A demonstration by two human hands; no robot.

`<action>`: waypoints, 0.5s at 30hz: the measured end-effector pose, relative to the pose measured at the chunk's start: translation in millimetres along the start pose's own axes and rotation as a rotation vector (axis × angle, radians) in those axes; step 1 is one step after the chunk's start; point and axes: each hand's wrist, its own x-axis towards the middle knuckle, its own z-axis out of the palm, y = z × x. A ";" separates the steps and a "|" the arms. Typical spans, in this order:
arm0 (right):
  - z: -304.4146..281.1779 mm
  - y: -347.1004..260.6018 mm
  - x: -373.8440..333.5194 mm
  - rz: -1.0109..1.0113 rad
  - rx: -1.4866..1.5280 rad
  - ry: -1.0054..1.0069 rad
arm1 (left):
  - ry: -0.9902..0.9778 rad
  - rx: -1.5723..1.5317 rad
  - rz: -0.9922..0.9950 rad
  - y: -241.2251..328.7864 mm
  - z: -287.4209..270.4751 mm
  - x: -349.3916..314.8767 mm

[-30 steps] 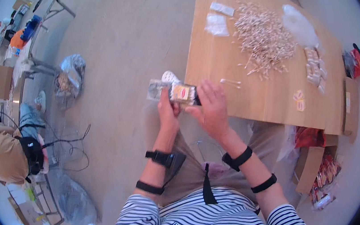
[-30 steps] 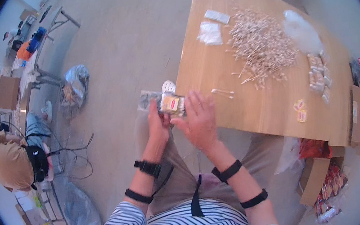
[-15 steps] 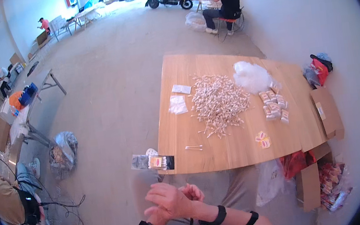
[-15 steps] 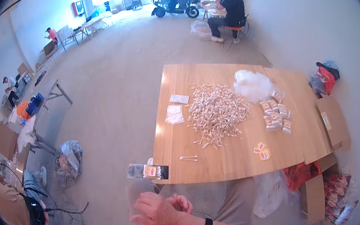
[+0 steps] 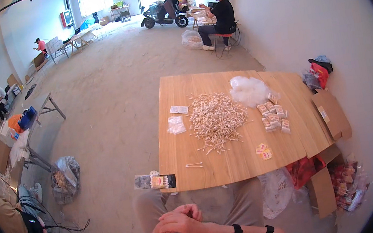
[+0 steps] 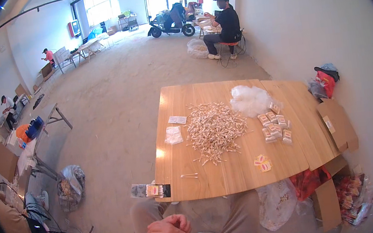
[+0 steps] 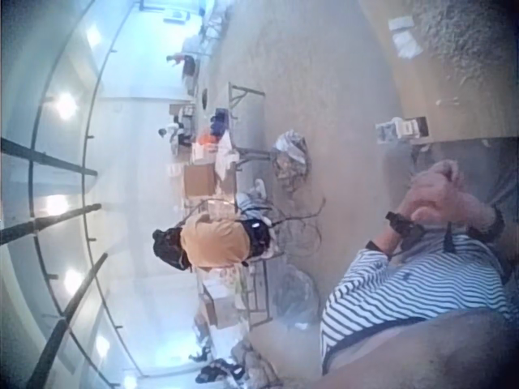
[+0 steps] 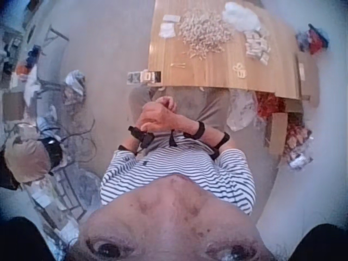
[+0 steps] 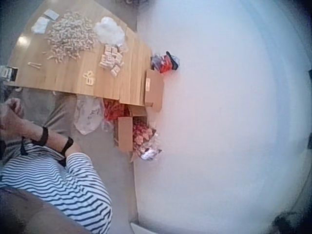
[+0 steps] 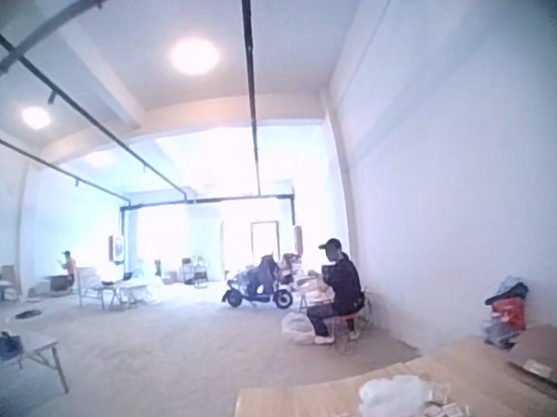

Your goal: Sorting cotton swabs and placing them into clear plastic packages with labels.

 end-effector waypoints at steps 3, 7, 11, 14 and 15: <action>-1.6 -8.9 3.7 -0.035 0.095 0.001 | -0.083 -0.166 -0.273 -30.7 -13.9 3.6; -5.1 -19.0 4.4 -0.003 0.086 -0.046 | -0.152 -0.265 -0.309 -53.5 -38.3 1.1; -3.4 -18.9 3.5 -0.014 0.135 -0.075 | -0.243 -0.397 -0.355 -62.6 -56.1 -3.6; -5.6 -24.6 6.1 -0.027 0.099 -0.072 | -0.269 -0.449 -0.380 -53.9 -54.1 -1.6; -5.9 -23.9 5.3 -0.027 0.102 -0.072 | -0.274 -0.466 -0.395 -44.9 -50.1 1.9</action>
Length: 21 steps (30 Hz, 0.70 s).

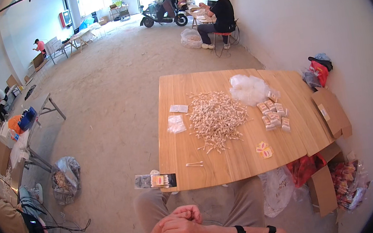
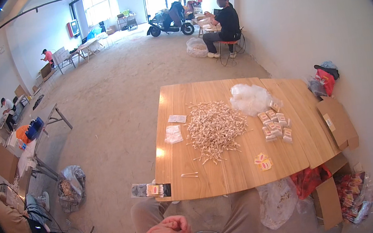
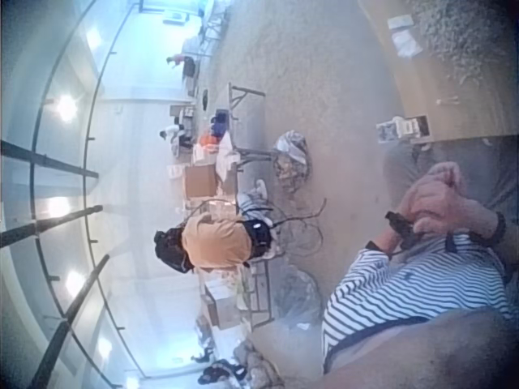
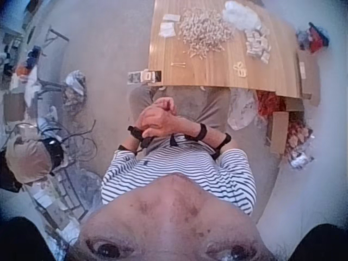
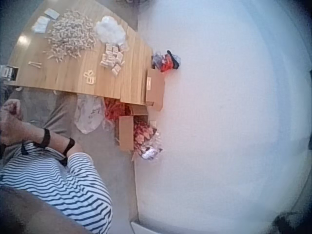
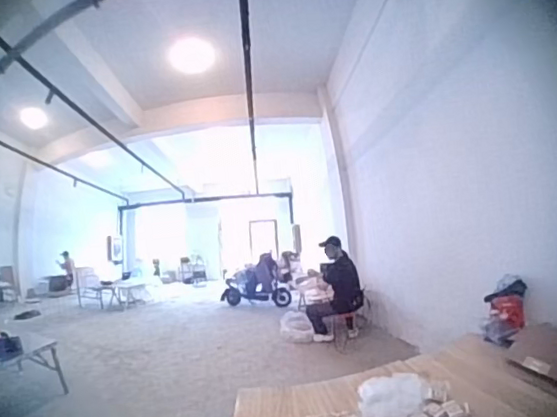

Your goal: Sorting cotton swabs and placing them into clear plastic packages with labels.

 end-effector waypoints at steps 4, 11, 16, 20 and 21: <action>-1.2 1.9 -4.5 0.010 -0.028 -0.005 | -0.026 -0.058 -0.044 16.3 33.4 1.1; 3.2 -7.3 3.3 -0.005 0.017 -0.027 | 0.144 0.088 0.036 -87.1 -113.4 -91.7; -3.2 -3.5 -1.3 0.017 -0.003 -0.022 | 0.105 -0.018 -0.138 20.4 38.2 1.9; 0.3 -4.0 0.2 0.001 -0.010 -0.026 | 0.059 0.031 -0.062 15.8 20.3 -1.9; 0.8 -3.5 0.4 -0.001 -0.006 -0.026 | -0.021 -0.058 -0.060 19.4 24.3 -0.1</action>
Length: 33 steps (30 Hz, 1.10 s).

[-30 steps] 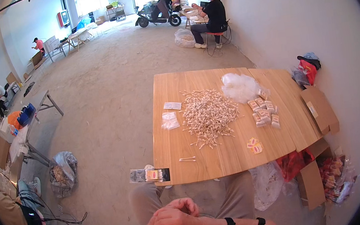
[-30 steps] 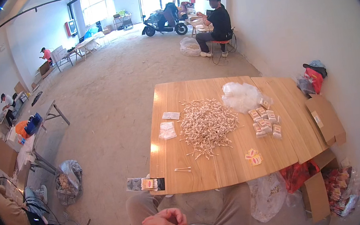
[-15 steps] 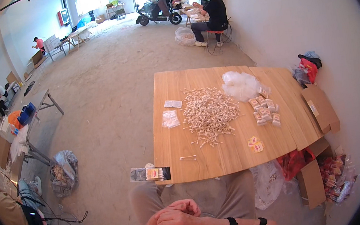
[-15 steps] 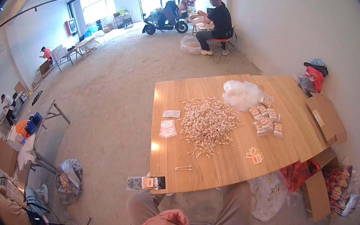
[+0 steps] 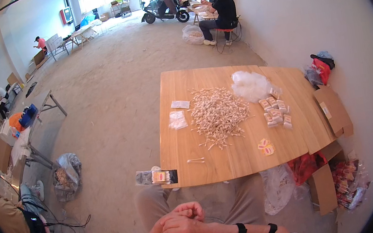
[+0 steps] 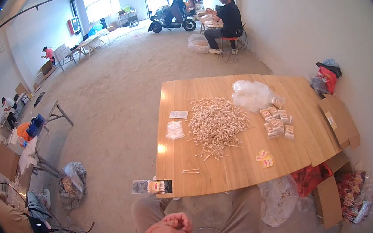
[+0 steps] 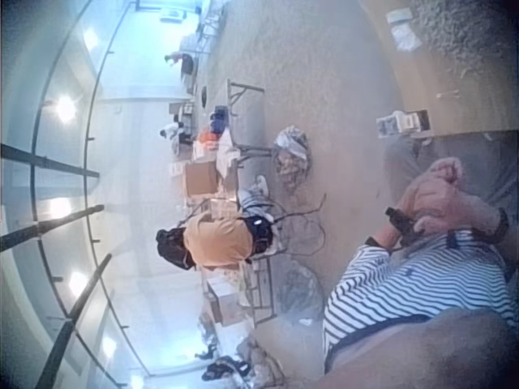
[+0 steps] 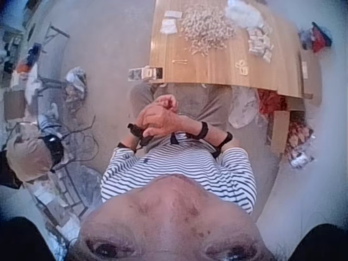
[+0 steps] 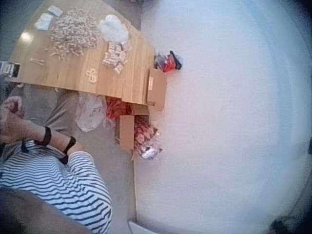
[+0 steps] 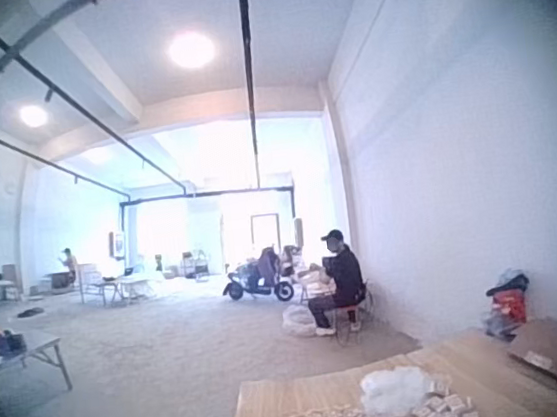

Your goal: Sorting cotton swabs and placing them into clear plastic packages with labels.

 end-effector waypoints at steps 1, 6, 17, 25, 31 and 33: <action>-0.4 0.0 0.6 -0.010 0.001 0.006 | -0.001 -0.002 -0.001 -2.3 10.1 1.1; -0.1 -3.4 3.4 -0.011 0.033 -0.005 | 0.096 -0.005 0.069 -11.2 19.6 1.3; 5.4 3.3 0.6 -0.055 0.018 -0.026 | 0.073 0.115 0.086 -12.9 -4.1 -4.2; 0.7 -3.9 6.0 -0.020 0.036 -0.033 | 0.201 0.088 -0.015 -12.0 14.4 -8.1; 1.1 -8.0 8.2 -0.004 0.046 -0.054 | 0.169 0.094 0.015 -16.9 -4.0 -11.8; 2.1 -5.7 5.8 -0.016 0.047 -0.053 | 0.080 0.140 -0.022 -14.8 -15.8 -11.2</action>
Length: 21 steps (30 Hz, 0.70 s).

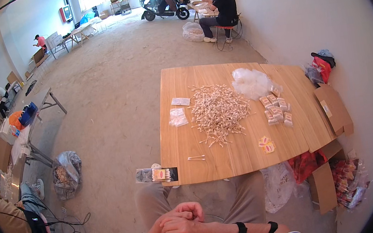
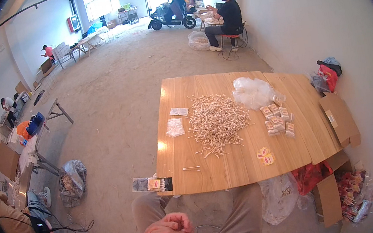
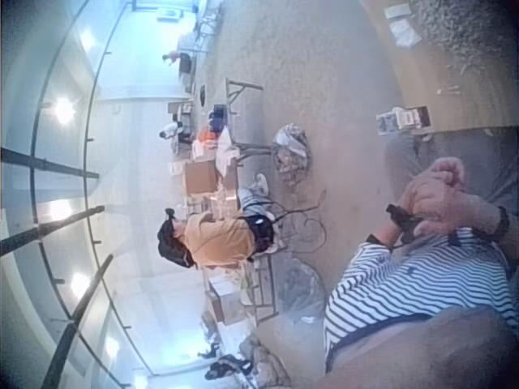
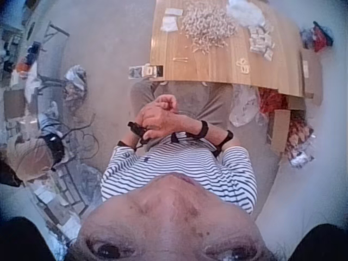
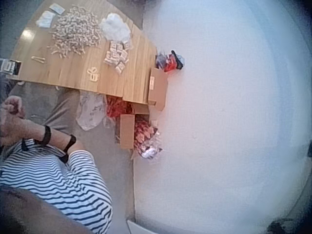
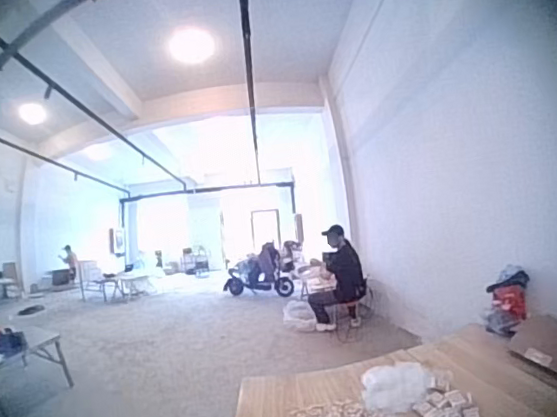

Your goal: Sorting cotton swabs and placing them into clear plastic packages with labels.

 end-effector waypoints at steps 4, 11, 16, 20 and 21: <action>4.4 7.0 -5.7 -0.024 -0.017 -0.002 | 0.034 0.032 -0.032 4.9 1.2 -1.9; 1.3 0.3 0.3 0.041 0.007 -0.039 | -0.005 -0.083 0.042 7.9 20.7 2.2; 7.1 5.8 -4.0 -0.003 -0.012 -0.015 | -0.007 -0.046 0.024 8.8 14.1 -0.2; 9.2 11.3 -7.4 -0.035 -0.016 -0.017 | -0.022 -0.047 0.015 11.6 15.0 0.1; 9.7 11.8 -8.0 -0.035 -0.015 -0.018 | -0.023 -0.038 0.019 11.4 14.7 0.0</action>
